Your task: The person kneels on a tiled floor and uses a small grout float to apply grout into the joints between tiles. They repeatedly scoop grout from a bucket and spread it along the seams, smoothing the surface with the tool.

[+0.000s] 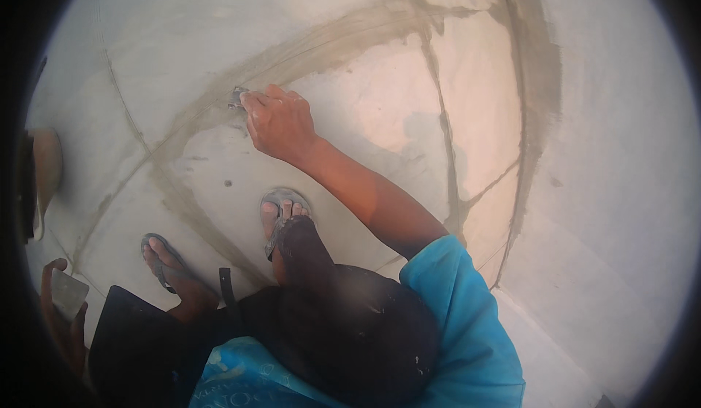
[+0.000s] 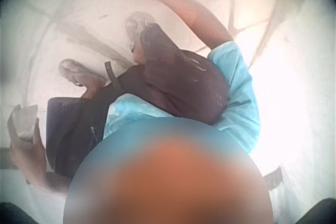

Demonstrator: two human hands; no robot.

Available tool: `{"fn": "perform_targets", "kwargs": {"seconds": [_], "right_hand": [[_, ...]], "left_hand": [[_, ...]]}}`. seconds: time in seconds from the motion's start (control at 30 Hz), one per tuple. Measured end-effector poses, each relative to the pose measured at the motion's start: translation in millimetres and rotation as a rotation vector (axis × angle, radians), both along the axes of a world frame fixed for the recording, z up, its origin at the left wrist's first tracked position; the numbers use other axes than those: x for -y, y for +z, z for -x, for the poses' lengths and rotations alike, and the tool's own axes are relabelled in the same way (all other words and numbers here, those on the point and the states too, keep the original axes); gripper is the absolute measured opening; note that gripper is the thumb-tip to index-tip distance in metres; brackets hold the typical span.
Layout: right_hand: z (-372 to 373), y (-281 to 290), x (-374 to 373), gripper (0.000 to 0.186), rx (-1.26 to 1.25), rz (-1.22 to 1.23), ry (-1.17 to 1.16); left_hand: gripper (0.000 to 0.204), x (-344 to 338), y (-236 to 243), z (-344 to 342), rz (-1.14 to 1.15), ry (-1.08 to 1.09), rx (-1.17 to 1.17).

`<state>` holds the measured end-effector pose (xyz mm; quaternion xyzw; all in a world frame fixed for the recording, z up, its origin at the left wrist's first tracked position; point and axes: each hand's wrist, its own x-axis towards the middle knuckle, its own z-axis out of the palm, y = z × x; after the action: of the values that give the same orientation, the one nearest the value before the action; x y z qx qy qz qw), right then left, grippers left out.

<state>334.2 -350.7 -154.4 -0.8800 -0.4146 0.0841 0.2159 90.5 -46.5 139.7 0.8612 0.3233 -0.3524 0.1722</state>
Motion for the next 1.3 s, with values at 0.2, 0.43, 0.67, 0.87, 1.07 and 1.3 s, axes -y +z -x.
{"fn": "perform_targets", "kwargs": {"seconds": [0.2,0.43,0.67,0.87,1.07,1.3], "right_hand": [[-84,-15,50,0.031,0.395,-0.212,0.060],[-100,20,74,0.030,0.179,0.105,-0.088],[-60,-11,16,0.032,0.137,0.109,-0.336],[47,8,-37,0.030,-0.239,-0.012,-0.077],[-111,22,44,0.025,0.083,0.148,-0.587],[-43,-16,-23,0.028,0.238,0.028,-0.225]], "left_hand": [[0.064,-3,-9,29,0.053,0.004,0.212],[0.060,-4,3,22,0.068,0.058,0.078],[0.065,9,3,15,-0.010,0.101,0.036],[0.074,3,-3,18,-0.056,-0.050,0.130],[0.073,8,-3,21,-0.095,-0.062,0.156],[0.072,16,-6,19,-0.143,0.003,0.183]]}}
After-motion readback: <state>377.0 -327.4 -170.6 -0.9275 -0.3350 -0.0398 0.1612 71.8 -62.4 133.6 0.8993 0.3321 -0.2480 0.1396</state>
